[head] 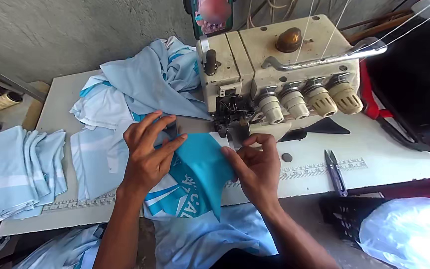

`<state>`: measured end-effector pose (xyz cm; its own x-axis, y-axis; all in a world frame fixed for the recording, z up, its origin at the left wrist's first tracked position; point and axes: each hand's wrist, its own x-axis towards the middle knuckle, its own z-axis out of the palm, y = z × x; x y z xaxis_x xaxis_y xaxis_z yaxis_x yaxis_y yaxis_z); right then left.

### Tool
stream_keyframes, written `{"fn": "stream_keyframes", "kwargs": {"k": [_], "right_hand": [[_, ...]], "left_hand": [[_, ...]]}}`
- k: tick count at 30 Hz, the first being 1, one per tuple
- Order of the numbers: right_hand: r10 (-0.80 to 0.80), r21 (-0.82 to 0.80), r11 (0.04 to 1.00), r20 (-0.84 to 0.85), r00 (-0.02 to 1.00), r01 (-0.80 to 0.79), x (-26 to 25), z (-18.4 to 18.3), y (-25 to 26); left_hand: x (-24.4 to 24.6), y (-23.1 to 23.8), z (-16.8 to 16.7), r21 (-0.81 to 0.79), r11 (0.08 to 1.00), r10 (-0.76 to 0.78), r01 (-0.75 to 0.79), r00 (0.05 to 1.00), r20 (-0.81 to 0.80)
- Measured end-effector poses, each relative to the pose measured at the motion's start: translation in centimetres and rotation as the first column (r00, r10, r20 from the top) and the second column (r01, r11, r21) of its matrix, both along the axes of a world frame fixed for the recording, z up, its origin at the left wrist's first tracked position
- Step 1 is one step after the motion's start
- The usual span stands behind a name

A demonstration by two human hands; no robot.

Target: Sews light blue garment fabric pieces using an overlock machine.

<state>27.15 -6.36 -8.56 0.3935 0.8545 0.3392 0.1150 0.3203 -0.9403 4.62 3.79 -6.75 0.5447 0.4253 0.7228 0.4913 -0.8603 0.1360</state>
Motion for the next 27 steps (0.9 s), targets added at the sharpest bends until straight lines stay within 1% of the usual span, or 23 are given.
{"fn": "stream_keyframes", "kwargs": {"k": [2, 3, 5, 6, 7, 8, 9, 10, 11, 12, 13, 14, 15, 16, 17, 18, 20, 21, 22, 24, 27], "right_hand": [[0.013, 0.003, 1.000, -0.040, 0.999, -0.013, 0.0, -0.1, 0.3], [0.049, 0.023, 0.999, -0.071, 0.996, -0.048, 0.2, -0.2, 0.1], [0.190, 0.059, 0.981, -0.141, 0.972, -0.183, 1.7, -0.6, -1.5], [0.260, 0.054, 0.965, -0.151, 0.954, -0.255, 2.9, -0.8, -3.0], [0.325, 0.026, 0.946, -0.120, 0.938, -0.324, 4.4, -1.1, -4.9], [0.396, -0.031, 0.917, -0.051, 0.917, -0.398, 6.0, -1.5, -6.9], [0.480, -0.111, 0.873, 0.028, 0.877, -0.474, 7.6, -2.1, -8.8], [0.572, -0.210, 0.811, 0.095, 0.814, -0.546, 8.8, -2.9, -10.7], [0.656, -0.326, 0.740, 0.154, 0.739, -0.588, 9.5, -3.9, -12.3], [0.718, -0.468, 0.671, 0.215, 0.662, -0.575, 9.7, -5.1, -13.6], [0.770, -0.622, 0.592, 0.250, 0.587, -0.512, 9.4, -6.4, -14.7], [0.814, -0.751, 0.498, 0.232, 0.532, -0.434, 8.6, -7.8, -15.6], [0.829, -0.816, 0.444, 0.217, 0.516, -0.371, 7.6, -9.4, -16.2], [0.807, -0.832, 0.454, 0.233, 0.542, -0.320, 6.6, -10.8, -16.7], [0.766, -0.824, 0.498, 0.271, 0.583, -0.271, 5.8, -11.6, -16.9], [0.718, -0.800, 0.550, 0.308, 0.624, -0.237, 5.3, -12.0, -17.0], [0.635, -0.732, 0.635, 0.315, 0.705, -0.245, 5.2, -11.8, -17.2], [0.596, -0.687, 0.676, 0.297, 0.746, -0.267, 5.5, -11.6, -17.2], [0.569, -0.648, 0.704, 0.271, 0.777, -0.289, 5.8, -11.4, -17.1], [0.537, -0.574, 0.753, 0.252, 0.805, -0.322, 6.3, -11.0, -16.7], [0.492, -0.470, 0.816, 0.260, 0.831, -0.336, 6.5, -10.3, -15.7]], "left_hand": [[0.2, 0.3, 0.2, -0.020, 1.000, -0.003, 0.003, 1.000, 0.000], [0.2, 0.2, 0.2, -0.032, 0.999, -0.003, 0.003, 1.000, 0.004], [0.1, -0.6, 0.3, -0.071, 0.997, -0.001, 0.004, 0.999, 0.037], [-0.4, -1.6, 0.5, -0.113, 0.994, 0.003, 0.006, 0.997, 0.081], [-1.1, -3.3, 0.9, -0.184, 0.982, -0.003, 0.033, 0.987, 0.162], [-1.9, -5.5, 1.3, -0.281, 0.953, -0.030, 0.111, 0.960, 0.278], [-2.4, -8.0, 1.8, -0.394, 0.886, -0.075, 0.242, 0.916, 0.395], [-2.7, -10.3, 1.9, -0.508, 0.756, -0.152, 0.412, 0.866, 0.476], [-2.7, -12.2, 1.2, -0.600, 0.549, -0.247, 0.581, 0.799, 0.548], [-2.2, -13.7, -0.6, -0.674, 0.335, -0.317, 0.659, 0.752, 0.578], [-1.3, -14.8, -3.1, -0.760, 0.211, -0.374, 0.614, 0.770, 0.518], [-0.2, -15.9, -5.8, -0.853, 0.202, -0.422, 0.481, 0.829, 0.367], [1.0, -17.1, -8.4, -0.919, 0.263, -0.442, 0.294, 0.883, 0.156], [2.2, -18.3, -10.9, -0.937, 0.322, -0.438, 0.138, 0.899, -0.018], [3.0, -19.2, -13.0, -0.936, 0.347, -0.423, 0.055, 0.900, -0.104], [3.6, -19.9, -14.2, -0.946, 0.324, -0.405, 0.025, 0.907, -0.115], [4.2, -20.9, -14.8, -0.966, 0.250, -0.334, 0.060, 0.942, -0.028], [4.2, -21.1, -14.8, -0.966, 0.237, -0.278, 0.106, 0.960, 0.037], [4.2, -21.1, -14.7, -0.960, 0.235, -0.217, 0.151, 0.971, 0.099], [4.0, -20.6, -14.3, -0.940, 0.242, -0.114, 0.240, 0.969, 0.218], [3.3, -19.1, -13.3, -0.915, 0.262, -0.065, 0.307, 0.951, 0.301]]}}
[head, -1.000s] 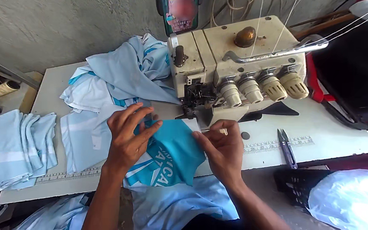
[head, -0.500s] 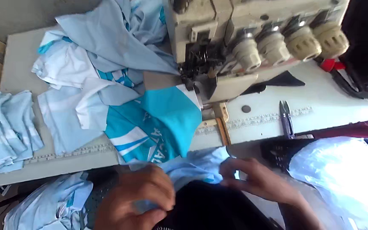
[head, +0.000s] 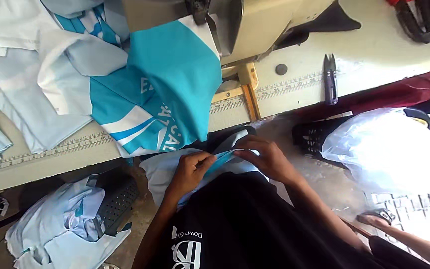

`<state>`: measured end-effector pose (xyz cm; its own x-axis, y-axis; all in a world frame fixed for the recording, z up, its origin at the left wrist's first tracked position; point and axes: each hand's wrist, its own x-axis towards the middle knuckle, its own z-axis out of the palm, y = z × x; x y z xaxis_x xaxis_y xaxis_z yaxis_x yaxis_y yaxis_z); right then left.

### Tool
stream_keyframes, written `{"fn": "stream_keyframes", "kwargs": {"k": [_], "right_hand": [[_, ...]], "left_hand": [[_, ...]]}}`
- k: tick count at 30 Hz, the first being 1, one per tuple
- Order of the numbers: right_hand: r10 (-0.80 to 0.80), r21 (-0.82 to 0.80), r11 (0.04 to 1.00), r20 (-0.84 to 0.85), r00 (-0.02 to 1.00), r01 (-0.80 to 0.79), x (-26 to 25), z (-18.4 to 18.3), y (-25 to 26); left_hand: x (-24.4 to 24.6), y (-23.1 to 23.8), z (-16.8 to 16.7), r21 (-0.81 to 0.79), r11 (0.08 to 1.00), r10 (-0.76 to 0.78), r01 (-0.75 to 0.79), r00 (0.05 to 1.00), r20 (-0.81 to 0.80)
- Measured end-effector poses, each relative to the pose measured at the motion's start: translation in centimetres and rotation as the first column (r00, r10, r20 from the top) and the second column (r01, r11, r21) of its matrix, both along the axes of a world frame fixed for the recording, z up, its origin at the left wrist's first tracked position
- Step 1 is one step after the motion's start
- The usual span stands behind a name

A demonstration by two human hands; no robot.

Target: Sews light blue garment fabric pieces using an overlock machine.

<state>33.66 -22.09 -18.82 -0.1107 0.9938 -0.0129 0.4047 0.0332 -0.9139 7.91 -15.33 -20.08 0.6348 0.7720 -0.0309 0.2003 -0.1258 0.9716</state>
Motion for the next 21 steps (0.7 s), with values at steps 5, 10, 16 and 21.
{"fn": "stream_keyframes", "kwargs": {"k": [5, 10, 16, 21], "right_hand": [[-0.121, 0.120, 0.986, 0.056, 0.991, 0.114, -1.0, 1.3, 0.9], [-0.163, 0.346, 0.932, 0.124, 0.979, 0.112, -1.9, 3.9, 1.0], [0.248, 0.529, 0.842, -0.206, 0.947, -0.105, -4.4, 11.6, 3.7], [0.251, 0.515, 0.849, -0.196, 0.948, -0.118, -4.5, 14.3, 7.3]], "left_hand": [[-1.0, 0.9, 2.6, 0.127, 0.973, 0.196, -0.191, 0.980, -0.030], [-2.6, -1.6, 6.3, 0.662, 0.601, 0.569, -0.447, 0.821, 0.038], [-3.5, -1.0, 6.5, 0.326, 0.880, 0.288, -0.346, 0.934, 0.213], [-7.1, 3.8, 13.4, 0.436, 0.806, 0.269, -0.400, 0.904, 0.333]]}}
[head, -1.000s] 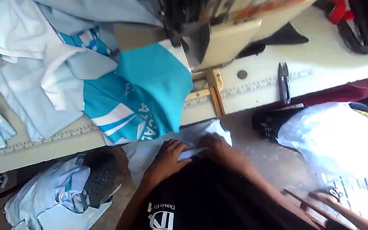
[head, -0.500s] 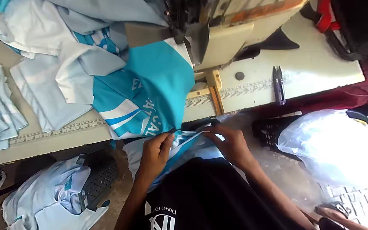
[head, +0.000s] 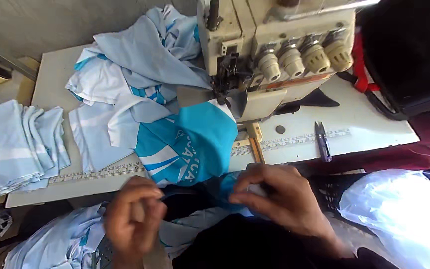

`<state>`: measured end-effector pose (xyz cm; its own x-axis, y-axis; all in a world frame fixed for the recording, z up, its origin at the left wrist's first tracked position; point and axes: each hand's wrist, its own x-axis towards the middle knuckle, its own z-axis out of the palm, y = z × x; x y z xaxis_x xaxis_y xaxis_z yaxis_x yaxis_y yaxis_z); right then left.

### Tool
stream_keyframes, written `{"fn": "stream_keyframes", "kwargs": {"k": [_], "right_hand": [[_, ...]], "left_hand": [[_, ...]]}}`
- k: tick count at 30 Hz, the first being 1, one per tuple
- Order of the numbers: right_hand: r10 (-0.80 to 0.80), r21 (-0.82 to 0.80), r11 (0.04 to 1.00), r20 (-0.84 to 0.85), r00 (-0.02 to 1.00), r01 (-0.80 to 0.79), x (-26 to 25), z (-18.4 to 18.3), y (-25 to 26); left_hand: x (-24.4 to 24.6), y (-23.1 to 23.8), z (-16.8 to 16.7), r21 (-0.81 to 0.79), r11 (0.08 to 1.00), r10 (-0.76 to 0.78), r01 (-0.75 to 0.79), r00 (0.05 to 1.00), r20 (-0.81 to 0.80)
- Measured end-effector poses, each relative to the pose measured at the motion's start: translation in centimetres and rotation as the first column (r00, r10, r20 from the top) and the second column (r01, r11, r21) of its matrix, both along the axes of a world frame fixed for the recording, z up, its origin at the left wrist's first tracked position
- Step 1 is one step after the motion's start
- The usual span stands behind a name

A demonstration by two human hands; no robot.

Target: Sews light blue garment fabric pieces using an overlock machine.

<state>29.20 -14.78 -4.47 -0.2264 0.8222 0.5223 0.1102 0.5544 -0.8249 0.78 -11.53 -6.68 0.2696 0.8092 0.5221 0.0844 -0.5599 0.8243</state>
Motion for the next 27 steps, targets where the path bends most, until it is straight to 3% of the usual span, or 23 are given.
{"fn": "stream_keyframes", "kwargs": {"k": [2, 4, 6, 9, 11, 12, 14, 17, 18, 19, 21, 22, 23, 25, 27], "right_hand": [[0.094, 0.055, 0.995, -0.112, 0.989, -0.089, -1.0, 1.6, 0.5], [0.189, 0.116, 0.979, -0.181, 0.965, -0.170, -1.9, 3.0, 0.7], [0.214, 0.133, 0.972, -0.180, 0.960, -0.192, -1.7, 3.7, 0.8], [0.146, 0.041, 0.987, 0.137, 0.980, -0.153, 0.6, 3.3, 1.3], [0.119, -0.028, 0.993, 0.289, 0.950, -0.115, 1.3, 2.4, 2.3], [0.109, -0.048, 0.994, 0.302, 0.947, -0.100, 1.4, 1.9, 2.8], [0.085, -0.064, 0.996, 0.290, 0.953, -0.069, 1.3, 1.4, 3.7], [-0.080, 0.016, 0.997, 0.271, 0.959, 0.078, 0.6, 0.4, 5.1], [-0.141, 0.036, 0.990, 0.251, 0.958, 0.136, 0.4, -0.1, 5.3], [-0.188, 0.046, 0.982, 0.227, 0.956, 0.182, 0.1, -0.6, 5.4], [-0.241, 0.067, 0.970, 0.186, 0.953, 0.232, 0.1, -1.2, 5.2], [-0.256, 0.074, 0.966, 0.167, 0.952, 0.247, 0.0, -1.4, 5.0], [-0.257, 0.071, 0.966, 0.153, 0.954, 0.249, 0.0, -1.5, 4.8], [-0.234, 0.072, 0.971, 0.116, 0.965, 0.227, -0.1, -1.5, 4.6], [-0.219, 0.092, 0.973, 0.050, 0.974, 0.214, 0.2, -1.5, 4.7]], "left_hand": [[3.0, -0.7, 0.1, -0.043, 0.969, -0.245, 0.243, 0.967, -0.069], [5.7, -1.0, -0.9, -0.111, 0.881, -0.469, 0.459, 0.878, -0.097], [5.9, -0.1, -1.6, -0.127, 0.832, -0.541, 0.540, 0.840, 0.025], [2.8, 1.3, 0.6, -0.127, 0.921, -0.354, 0.369, 0.927, 0.124], [0.2, 1.8, 3.3, 0.035, 0.993, -0.113, 0.113, 0.994, -0.001], [-1.0, 2.4, 4.7, 0.184, 0.983, 0.042, -0.024, 0.995, -0.094], [-3.0, 4.8, 6.7, 0.497, 0.845, 0.335, -0.199, 0.920, -0.202], [-3.2, 12.3, 9.4, 0.754, 0.640, 0.469, -0.144, 0.851, -0.235], [-2.2, 14.6, 10.2, 0.776, 0.622, 0.491, -0.103, 0.824, -0.284], [-0.8, 15.8, 10.8, 0.750, 0.659, 0.501, -0.061, 0.779, -0.376], [2.0, 15.4, 10.5, 0.605, 0.795, 0.382, 0.043, 0.738, -0.556], [3.5, 14.2, 9.3, 0.550, 0.828, 0.264, 0.109, 0.790, -0.554], [5.0, 12.8, 7.5, 0.498, 0.843, 0.094, 0.202, 0.857, -0.506], [7.6, 10.2, 4.3, 0.387, 0.843, -0.211, 0.375, 0.891, -0.403], [8.9, 9.3, 2.9, 0.302, 0.881, -0.281, 0.364, 0.916, -0.285]]}}
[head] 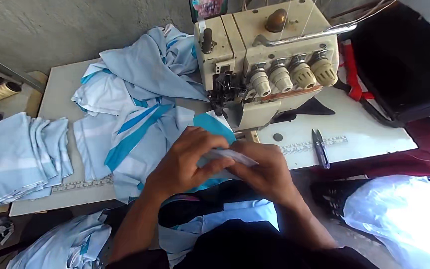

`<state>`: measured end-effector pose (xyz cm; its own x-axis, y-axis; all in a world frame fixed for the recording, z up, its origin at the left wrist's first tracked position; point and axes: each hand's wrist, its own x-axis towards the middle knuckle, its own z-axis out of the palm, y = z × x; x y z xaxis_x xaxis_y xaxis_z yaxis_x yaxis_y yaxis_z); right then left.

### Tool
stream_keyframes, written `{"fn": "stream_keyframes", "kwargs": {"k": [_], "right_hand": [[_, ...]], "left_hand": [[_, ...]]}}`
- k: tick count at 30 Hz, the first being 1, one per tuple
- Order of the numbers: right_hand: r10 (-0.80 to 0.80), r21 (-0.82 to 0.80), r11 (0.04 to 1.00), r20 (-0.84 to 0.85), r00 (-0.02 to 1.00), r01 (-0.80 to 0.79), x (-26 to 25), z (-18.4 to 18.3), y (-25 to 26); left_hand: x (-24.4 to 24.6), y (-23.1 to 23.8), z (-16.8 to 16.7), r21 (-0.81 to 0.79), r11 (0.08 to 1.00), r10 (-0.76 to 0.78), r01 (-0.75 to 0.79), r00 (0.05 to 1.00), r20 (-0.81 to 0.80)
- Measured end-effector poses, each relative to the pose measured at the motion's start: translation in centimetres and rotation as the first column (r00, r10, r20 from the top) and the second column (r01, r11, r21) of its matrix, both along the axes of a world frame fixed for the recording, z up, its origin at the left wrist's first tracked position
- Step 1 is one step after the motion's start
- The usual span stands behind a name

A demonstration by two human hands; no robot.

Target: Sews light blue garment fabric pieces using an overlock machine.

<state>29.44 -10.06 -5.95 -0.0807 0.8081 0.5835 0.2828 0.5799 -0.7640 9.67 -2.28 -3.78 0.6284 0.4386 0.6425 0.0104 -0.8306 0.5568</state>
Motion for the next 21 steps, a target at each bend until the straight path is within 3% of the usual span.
{"fn": "stream_keyframes", "kwargs": {"k": [2, 5, 7, 9, 12, 15, 21], "right_hand": [[-0.036, 0.027, 0.999, -0.068, 0.997, 0.037, 0.4, 0.1, 0.5], [-0.235, 0.013, 0.972, -0.059, 0.970, 0.236, 1.0, 0.0, 1.4], [-0.320, -0.091, 0.942, 0.032, 0.947, 0.322, 1.3, -1.0, 1.5], [-0.275, -0.237, 0.933, 0.018, 0.961, 0.271, 1.3, -2.3, 1.4], [-0.146, -0.370, 0.928, -0.242, 0.959, 0.048, 0.5, -3.8, 1.2], [-0.135, -0.366, 0.930, -0.406, 0.904, -0.026, -0.6, -4.3, 1.1], [-0.084, -0.325, 0.941, -0.488, 0.869, -0.091, -1.1, -4.3, 0.3]], "left_hand": [[0.3, 0.3, 0.2, -0.050, 0.986, 0.161, -0.159, 0.986, 0.042], [0.8, 1.5, 1.0, 0.077, 0.903, 0.431, -0.424, 0.890, -0.150], [1.2, 2.1, 0.7, 0.153, 0.854, 0.520, -0.497, 0.815, -0.257], [1.6, 2.2, 0.5, 0.212, 0.815, 0.580, -0.540, 0.766, -0.278], [2.2, 1.8, 0.4, 0.242, 0.773, 0.634, -0.586, 0.726, -0.268], [2.5, 1.8, 0.4, 0.246, 0.761, 0.648, -0.600, 0.704, -0.291], [1.5, 2.0, 0.6, 0.194, 0.810, 0.584, -0.553, 0.734, -0.346]]}}
